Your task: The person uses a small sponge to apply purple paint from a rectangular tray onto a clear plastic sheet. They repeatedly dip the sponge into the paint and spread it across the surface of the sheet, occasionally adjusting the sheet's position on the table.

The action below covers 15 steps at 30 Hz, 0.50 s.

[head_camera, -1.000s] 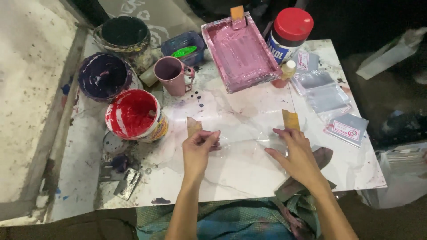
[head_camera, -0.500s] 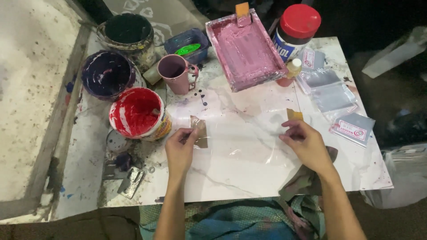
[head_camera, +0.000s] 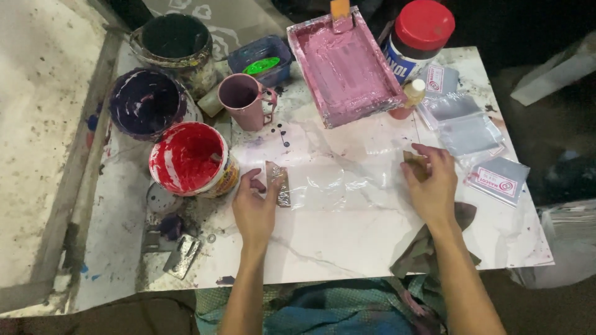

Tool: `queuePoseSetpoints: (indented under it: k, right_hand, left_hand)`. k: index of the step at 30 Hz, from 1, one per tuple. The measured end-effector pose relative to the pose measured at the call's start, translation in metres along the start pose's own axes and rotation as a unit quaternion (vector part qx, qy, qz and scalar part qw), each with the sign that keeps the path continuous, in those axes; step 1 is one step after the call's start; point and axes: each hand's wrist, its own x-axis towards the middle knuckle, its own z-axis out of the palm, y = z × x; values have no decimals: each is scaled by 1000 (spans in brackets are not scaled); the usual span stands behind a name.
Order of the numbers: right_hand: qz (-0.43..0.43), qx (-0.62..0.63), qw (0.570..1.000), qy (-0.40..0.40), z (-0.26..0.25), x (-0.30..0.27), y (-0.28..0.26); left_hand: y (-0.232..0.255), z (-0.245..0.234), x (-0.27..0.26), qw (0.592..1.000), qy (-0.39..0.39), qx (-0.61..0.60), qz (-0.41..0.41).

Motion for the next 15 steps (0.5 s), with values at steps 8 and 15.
queuePoseSetpoints:
  k: [8, 15]
  right_hand:
    - [-161, -189, 969, 7, -22, -46, -19]
    - [-31, -281, 933, -222, -11, -63, -21]
  left_hand:
    - [4, 7, -12, 946, -75, 155, 275]
    - [9, 12, -15, 912, -164, 286, 242]
